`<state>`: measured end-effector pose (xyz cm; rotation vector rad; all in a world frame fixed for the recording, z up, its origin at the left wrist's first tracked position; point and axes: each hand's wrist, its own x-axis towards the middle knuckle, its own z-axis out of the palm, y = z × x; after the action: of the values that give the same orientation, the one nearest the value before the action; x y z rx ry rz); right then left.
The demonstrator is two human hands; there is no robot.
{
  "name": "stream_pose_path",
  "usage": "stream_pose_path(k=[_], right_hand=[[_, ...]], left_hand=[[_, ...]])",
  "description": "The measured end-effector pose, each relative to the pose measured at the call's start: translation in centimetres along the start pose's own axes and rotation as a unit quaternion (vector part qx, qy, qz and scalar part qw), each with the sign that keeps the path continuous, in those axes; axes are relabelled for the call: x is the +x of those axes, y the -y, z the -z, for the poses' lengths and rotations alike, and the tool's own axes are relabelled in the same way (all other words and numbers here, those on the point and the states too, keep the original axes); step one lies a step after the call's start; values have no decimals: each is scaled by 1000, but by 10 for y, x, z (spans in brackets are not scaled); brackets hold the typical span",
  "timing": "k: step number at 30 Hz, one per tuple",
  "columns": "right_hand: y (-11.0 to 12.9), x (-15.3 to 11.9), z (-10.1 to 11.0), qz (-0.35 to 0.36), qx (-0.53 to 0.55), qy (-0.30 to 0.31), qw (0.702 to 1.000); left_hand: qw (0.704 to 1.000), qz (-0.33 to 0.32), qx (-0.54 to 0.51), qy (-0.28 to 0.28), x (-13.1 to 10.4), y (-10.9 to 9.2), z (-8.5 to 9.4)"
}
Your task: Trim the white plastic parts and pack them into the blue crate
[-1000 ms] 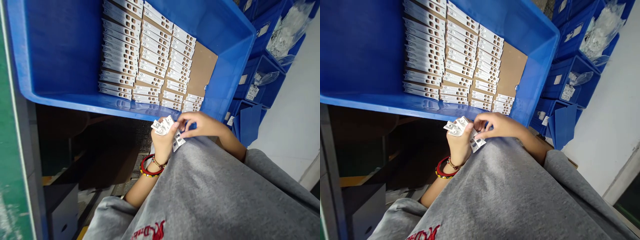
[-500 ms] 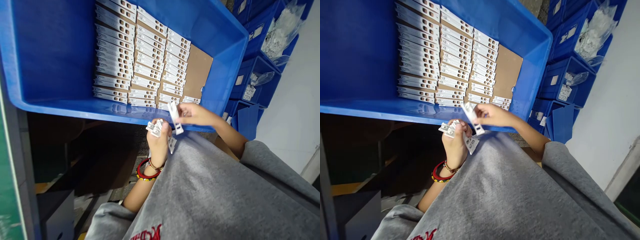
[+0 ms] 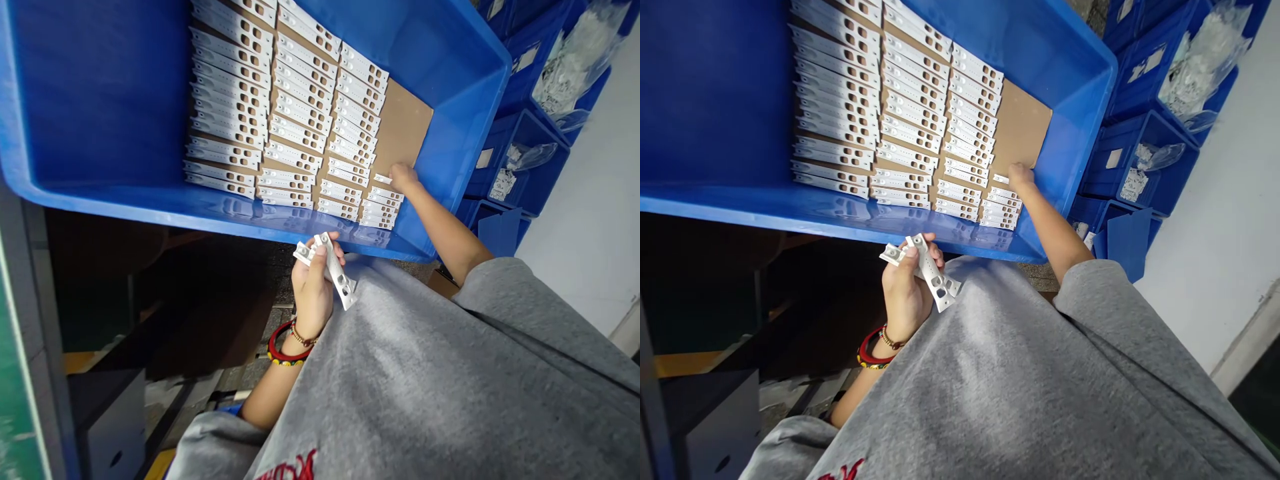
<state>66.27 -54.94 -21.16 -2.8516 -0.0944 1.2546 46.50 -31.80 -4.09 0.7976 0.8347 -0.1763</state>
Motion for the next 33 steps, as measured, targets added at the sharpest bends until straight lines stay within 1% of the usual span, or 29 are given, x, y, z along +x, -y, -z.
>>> stream_pose_path(k=[2, 4, 7, 10, 12, 14, 16, 18, 19, 20, 21, 22, 23, 24, 25, 27, 28, 29, 31, 33], right_hand=[[1, -2, 1, -25, -22, 9, 999], [5, -6, 3, -33, -37, 15, 999], [14, -15, 5, -24, -42, 1, 999], [20, -20, 5, -8, -35, -7, 999], [22, -20, 7, -4, -15, 0, 1000], [27, -24, 12, 0, 17, -4, 1000], [36, -39, 24, 22, 49, -33, 998], [51, -69, 39, 85, 105, -49, 990], [59, -89, 47, 145, 177, -36, 973], [67, -110, 54, 212, 246, 18, 946], [75, -132, 61, 265, 292, 89, 915], [81, -151, 66, 306, 310, 168, 884], [85, -167, 69, 325, 317, 210, 866], [88, -178, 72, 329, 323, 220, 860], [89, -184, 73, 325, 329, 214, 860], [89, -182, 74, 307, 343, 188, 868], [89, -177, 74, 299, 351, 195, 866], [89, -170, 73, 294, 360, 217, 859], [92, -157, 70, 283, 382, 278, 835], [95, -148, 66, 266, 409, 311, 816]], left_hand=[[1000, -3, 5, 8, -1, 1, 0], [1000, 2, 8, 17, -1, 2, 0], [1000, 7, 14, 15, -1, 3, 0], [1000, 6, 11, -6, -1, 2, 1], [1000, 5, 5, -14, -2, 1, 1], [1000, 2, 11, -7, -1, -1, 0], [1000, -1, 25, 10, -1, -2, -2], [999, -7, 30, 18, 0, -2, -5], [999, -15, 28, 14, 1, -1, -6], [999, -26, 26, 9, 1, 0, -7], [999, -38, 28, 3, 2, 1, -7], [998, -50, 36, -1, 2, 2, -7], [997, -58, 48, -1, 3, 3, -6], [996, -63, 64, 2, 3, 4, -5], [995, -64, 77, 7, 3, 5, -4], [994, -59, 91, 22, 5, 7, -3], [994, -56, 92, 34, 6, 9, -4], [993, -58, 89, 43, 9, 11, -5], [993, -78, 79, 48, 16, 16, -11], [992, -105, 64, 31, 25, 21, -19]])
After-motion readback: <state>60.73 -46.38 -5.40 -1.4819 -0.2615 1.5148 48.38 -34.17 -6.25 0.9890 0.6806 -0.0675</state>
